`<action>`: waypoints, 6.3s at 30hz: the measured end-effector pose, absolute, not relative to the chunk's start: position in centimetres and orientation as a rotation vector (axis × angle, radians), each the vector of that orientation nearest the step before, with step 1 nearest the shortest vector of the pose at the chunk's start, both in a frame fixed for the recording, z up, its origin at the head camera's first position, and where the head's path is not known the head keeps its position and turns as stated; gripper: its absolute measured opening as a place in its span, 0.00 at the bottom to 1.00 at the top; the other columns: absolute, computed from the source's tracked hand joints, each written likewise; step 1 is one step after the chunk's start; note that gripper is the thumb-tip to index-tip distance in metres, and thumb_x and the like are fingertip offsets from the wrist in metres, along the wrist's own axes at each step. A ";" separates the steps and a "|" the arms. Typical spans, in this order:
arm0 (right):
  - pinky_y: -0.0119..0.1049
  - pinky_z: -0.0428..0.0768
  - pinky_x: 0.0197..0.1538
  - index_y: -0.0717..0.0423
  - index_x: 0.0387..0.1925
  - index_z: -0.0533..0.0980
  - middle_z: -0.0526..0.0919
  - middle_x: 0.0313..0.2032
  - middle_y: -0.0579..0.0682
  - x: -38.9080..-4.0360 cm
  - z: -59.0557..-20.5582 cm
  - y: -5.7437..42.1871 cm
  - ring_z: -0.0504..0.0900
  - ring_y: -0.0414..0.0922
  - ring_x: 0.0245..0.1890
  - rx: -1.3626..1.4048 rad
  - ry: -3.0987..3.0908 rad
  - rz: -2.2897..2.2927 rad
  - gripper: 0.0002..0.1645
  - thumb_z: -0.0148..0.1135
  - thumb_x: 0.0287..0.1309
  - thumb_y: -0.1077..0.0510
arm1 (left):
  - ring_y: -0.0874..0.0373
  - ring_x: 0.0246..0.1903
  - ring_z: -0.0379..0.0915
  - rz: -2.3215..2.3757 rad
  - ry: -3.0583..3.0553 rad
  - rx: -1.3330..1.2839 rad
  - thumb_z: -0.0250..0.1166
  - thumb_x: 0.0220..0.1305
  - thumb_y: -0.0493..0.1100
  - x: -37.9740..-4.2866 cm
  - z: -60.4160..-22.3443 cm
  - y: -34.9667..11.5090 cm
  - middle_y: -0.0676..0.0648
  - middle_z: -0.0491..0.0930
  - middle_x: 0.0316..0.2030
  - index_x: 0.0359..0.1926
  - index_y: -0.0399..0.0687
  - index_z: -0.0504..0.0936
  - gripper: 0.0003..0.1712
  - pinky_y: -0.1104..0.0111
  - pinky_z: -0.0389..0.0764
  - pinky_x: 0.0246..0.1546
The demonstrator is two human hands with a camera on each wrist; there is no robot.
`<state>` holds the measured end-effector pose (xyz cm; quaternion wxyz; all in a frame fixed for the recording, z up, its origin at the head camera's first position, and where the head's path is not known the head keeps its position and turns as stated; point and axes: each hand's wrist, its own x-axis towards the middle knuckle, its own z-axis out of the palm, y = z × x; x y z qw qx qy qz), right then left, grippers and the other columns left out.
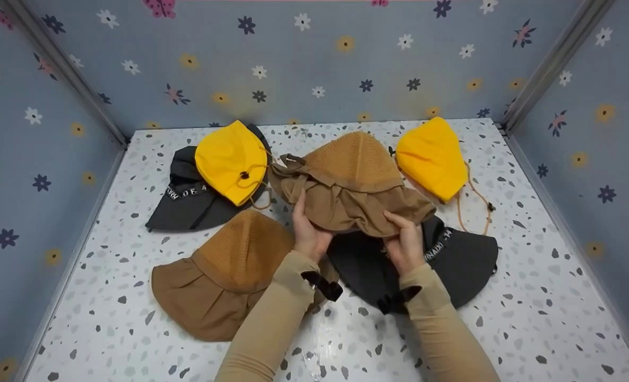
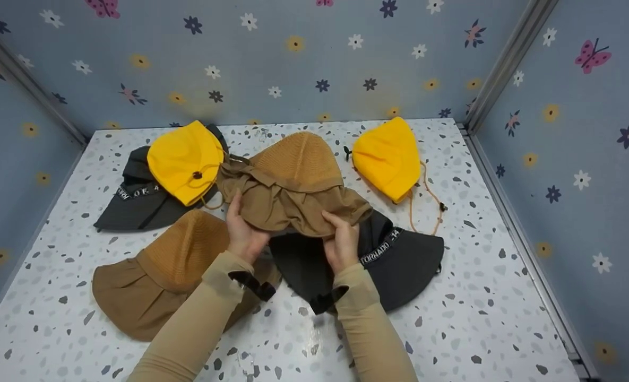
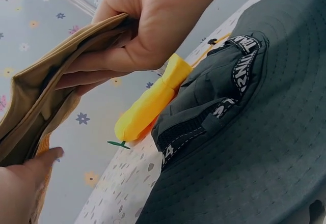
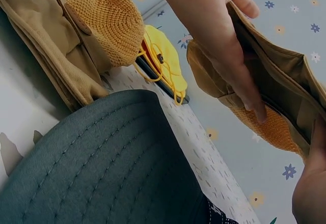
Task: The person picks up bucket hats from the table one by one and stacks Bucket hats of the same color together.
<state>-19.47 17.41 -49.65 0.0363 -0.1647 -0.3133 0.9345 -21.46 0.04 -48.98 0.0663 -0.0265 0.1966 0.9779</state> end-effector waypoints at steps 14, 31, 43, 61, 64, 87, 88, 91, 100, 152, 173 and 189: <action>0.46 0.79 0.60 0.51 0.60 0.62 0.70 0.59 0.53 -19.2 -50.1 17.9 0.73 0.51 0.59 -0.523 -1.013 2.868 0.30 0.48 0.62 0.79 | 0.50 0.69 0.59 2.969 0.514 -0.265 0.46 0.75 0.47 -21.5 -49.3 -0.8 0.46 0.63 0.70 0.72 0.51 0.59 0.27 0.53 0.60 0.72; 0.43 0.79 0.60 0.49 0.59 0.65 0.73 0.57 0.49 -19.5 -50.1 17.9 0.76 0.47 0.58 -0.495 -0.905 2.835 0.28 0.50 0.64 0.77 | 0.49 0.69 0.63 3.015 0.520 -0.389 0.52 0.75 0.55 -22.2 -48.9 -2.5 0.47 0.66 0.69 0.70 0.54 0.64 0.28 0.54 0.65 0.70; 0.43 0.77 0.63 0.47 0.60 0.66 0.73 0.59 0.47 -19.7 -50.0 17.9 0.75 0.45 0.59 -0.460 -0.903 2.810 0.30 0.51 0.64 0.77 | 0.50 0.69 0.63 3.012 0.595 -0.359 0.54 0.75 0.54 -22.4 -48.5 -3.9 0.48 0.67 0.68 0.70 0.58 0.65 0.27 0.54 0.65 0.70; 0.44 0.77 0.63 0.53 0.58 0.67 0.73 0.58 0.51 -19.5 -50.0 18.8 0.77 0.47 0.59 -0.407 -1.097 2.811 0.25 0.51 0.65 0.76 | 0.50 0.68 0.63 2.887 0.837 -0.400 0.55 0.73 0.54 -21.9 -49.0 -7.8 0.47 0.68 0.67 0.68 0.60 0.65 0.26 0.50 0.61 0.71; 0.43 0.79 0.61 0.53 0.57 0.68 0.74 0.57 0.51 -19.4 -50.1 19.0 0.78 0.47 0.56 -0.417 -1.120 2.810 0.24 0.51 0.65 0.76 | 0.50 0.68 0.63 2.885 0.864 -0.408 0.56 0.73 0.55 -22.1 -48.9 -8.3 0.47 0.67 0.68 0.69 0.59 0.64 0.27 0.52 0.61 0.72; 0.39 0.81 0.55 0.52 0.56 0.69 0.80 0.49 0.49 -19.2 -49.9 18.4 0.81 0.45 0.49 -0.347 -1.190 2.847 0.17 0.50 0.70 0.69 | 0.54 0.65 0.69 2.916 1.049 -0.459 0.56 0.74 0.53 -21.5 -47.7 -11.9 0.49 0.70 0.67 0.73 0.62 0.60 0.31 0.64 0.72 0.65; 0.39 0.81 0.55 0.50 0.57 0.69 0.81 0.49 0.48 -19.2 -49.8 18.3 0.81 0.44 0.49 -0.343 -1.178 2.851 0.16 0.49 0.71 0.67 | 0.54 0.66 0.68 2.927 1.050 -0.459 0.56 0.74 0.52 -21.5 -47.6 -12.1 0.49 0.69 0.68 0.74 0.64 0.59 0.31 0.64 0.71 0.66; 0.37 0.80 0.54 0.49 0.58 0.67 0.81 0.49 0.46 -19.3 -49.8 18.1 0.82 0.43 0.49 -0.317 -1.152 2.872 0.14 0.46 0.75 0.59 | 0.55 0.70 0.62 2.954 1.104 -0.454 0.54 0.75 0.51 -21.3 -47.5 -12.8 0.52 0.63 0.72 0.74 0.68 0.59 0.30 0.63 0.67 0.69; 0.34 0.81 0.53 0.53 0.56 0.69 0.83 0.46 0.46 -19.0 -50.2 17.6 0.82 0.41 0.47 -0.380 -1.309 2.803 0.12 0.47 0.76 0.59 | 0.58 0.66 0.64 2.994 1.202 -0.548 0.51 0.76 0.55 -20.8 -47.0 -14.8 0.51 0.67 0.68 0.66 0.48 0.72 0.26 0.68 0.66 0.68; 0.29 0.82 0.47 0.73 0.51 0.75 0.88 0.40 0.52 -16.7 -53.5 10.6 0.85 0.38 0.39 0.045 -2.391 2.485 0.22 0.66 0.53 0.71 | 0.56 0.36 0.72 1.065 2.579 -0.435 0.65 0.58 0.70 -16.0 -47.3 -29.6 0.46 0.82 0.40 0.46 0.40 0.87 0.36 0.69 0.74 0.34; 0.26 0.80 0.44 0.70 0.51 0.79 0.85 0.48 0.64 -16.9 -54.2 9.9 0.84 0.39 0.41 0.227 -2.681 2.230 0.20 0.67 0.55 0.68 | 0.56 0.32 0.70 0.997 2.529 -0.436 0.65 0.60 0.68 -14.9 -50.0 -30.5 0.45 0.83 0.38 0.40 0.40 0.88 0.33 0.68 0.71 0.31; 0.49 0.79 0.56 0.62 0.49 0.82 0.83 0.46 0.59 -16.3 -52.3 9.6 0.81 0.55 0.47 0.518 -2.801 1.544 0.19 0.70 0.53 0.64 | 0.37 0.54 0.75 0.890 2.762 -0.383 0.64 0.65 0.58 -14.2 -48.3 -28.8 0.35 0.78 0.58 0.57 0.41 0.79 0.30 0.41 0.70 0.51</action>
